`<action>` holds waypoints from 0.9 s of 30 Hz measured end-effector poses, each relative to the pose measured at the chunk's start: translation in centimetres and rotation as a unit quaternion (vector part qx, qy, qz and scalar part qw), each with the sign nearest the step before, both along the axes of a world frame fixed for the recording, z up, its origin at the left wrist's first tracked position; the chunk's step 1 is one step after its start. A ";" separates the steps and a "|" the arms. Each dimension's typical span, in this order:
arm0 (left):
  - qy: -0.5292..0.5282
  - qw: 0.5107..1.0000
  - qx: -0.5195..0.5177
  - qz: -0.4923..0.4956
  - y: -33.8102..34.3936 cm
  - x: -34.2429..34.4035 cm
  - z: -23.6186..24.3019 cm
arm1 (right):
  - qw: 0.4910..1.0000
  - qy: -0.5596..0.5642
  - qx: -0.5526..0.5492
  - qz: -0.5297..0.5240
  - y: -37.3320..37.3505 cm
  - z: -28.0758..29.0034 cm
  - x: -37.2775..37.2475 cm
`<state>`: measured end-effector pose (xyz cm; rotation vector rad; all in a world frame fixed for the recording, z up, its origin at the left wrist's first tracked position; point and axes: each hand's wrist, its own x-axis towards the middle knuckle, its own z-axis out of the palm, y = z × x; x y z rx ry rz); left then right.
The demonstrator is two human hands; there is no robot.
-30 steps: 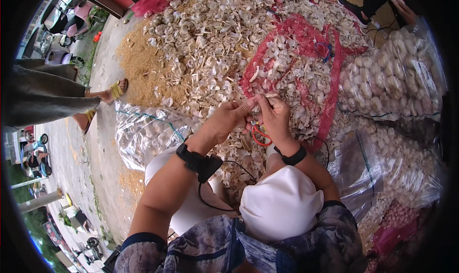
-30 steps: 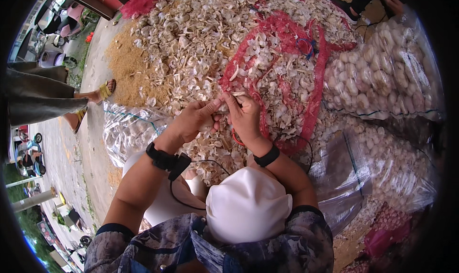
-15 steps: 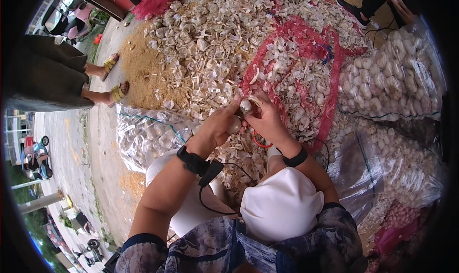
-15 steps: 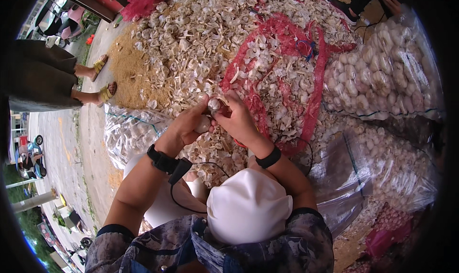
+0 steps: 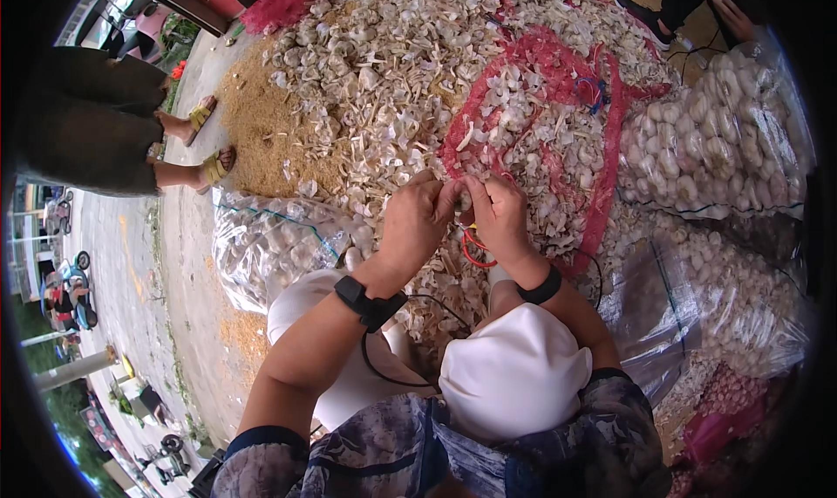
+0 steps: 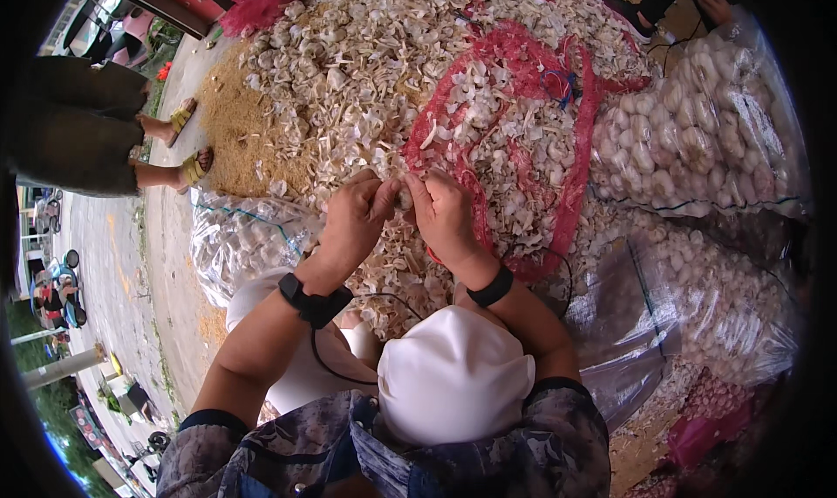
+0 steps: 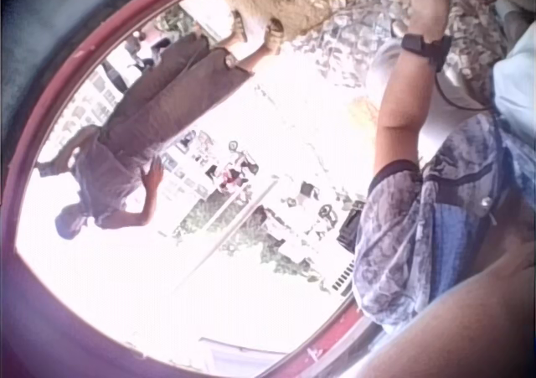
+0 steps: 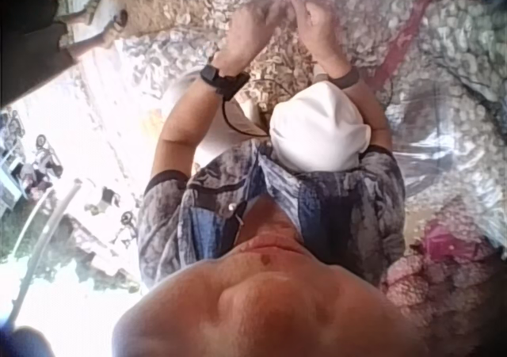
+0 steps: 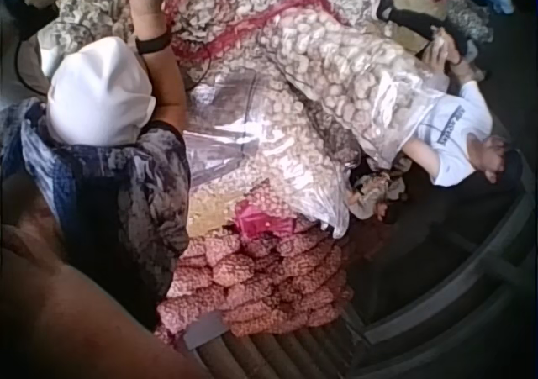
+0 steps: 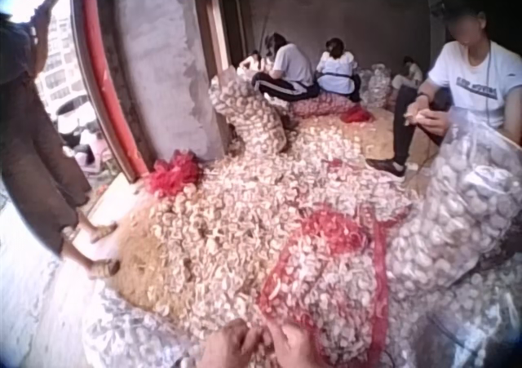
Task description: The person picks up garlic bulbs from a pile, pulls off the outer skins by hand, and uses shears to trim them before placing the bulbs into a mesh bag.
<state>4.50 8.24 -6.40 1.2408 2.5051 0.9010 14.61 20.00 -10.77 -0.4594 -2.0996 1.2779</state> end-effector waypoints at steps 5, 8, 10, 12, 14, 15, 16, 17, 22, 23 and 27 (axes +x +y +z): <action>-0.292 0.932 0.190 0.099 0.2 -0.2 1.7 | 0.959 -0.022 -0.281 -0.034 -0.4 1.5 0.3; -0.056 0.997 0.036 -0.030 -0.3 0.1 1.7 | 0.993 0.000 -0.108 -0.050 -0.5 0.8 0.2; -0.039 0.998 0.020 -0.034 0.3 0.8 2.6 | 0.996 0.020 -0.070 -0.041 -0.7 0.7 0.0; 0.013 0.998 -0.056 -0.018 0.6 0.9 2.9 | 0.998 0.042 -0.033 -0.031 -0.9 0.7 -0.2; 0.014 0.999 -0.028 -0.023 0.4 1.0 2.9 | 0.998 0.027 -0.049 -0.040 -1.2 0.8 -0.2; 0.025 0.999 -0.037 -0.023 0.4 1.0 2.9 | 0.998 0.027 -0.049 -0.039 -1.2 1.2 0.0; 0.035 0.998 -0.046 -0.024 0.3 1.0 2.9 | 0.997 -0.003 -0.075 -0.024 -1.2 1.6 0.2; 0.035 0.998 -0.046 -0.024 0.3 0.9 2.8 | 0.994 -0.034 -0.099 -0.011 -1.2 2.1 0.4; 0.011 0.997 0.071 -0.011 0.5 0.5 0.8 | 0.973 0.004 -0.232 -0.002 -1.4 2.0 0.3; 0.012 0.997 0.071 -0.010 0.4 0.3 0.1 | 0.957 0.000 -0.290 0.002 -1.4 1.9 0.3; -0.235 0.970 0.005 0.068 0.7 -0.5 -0.9 | 0.941 -0.008 -0.338 0.001 -1.6 0.5 0.1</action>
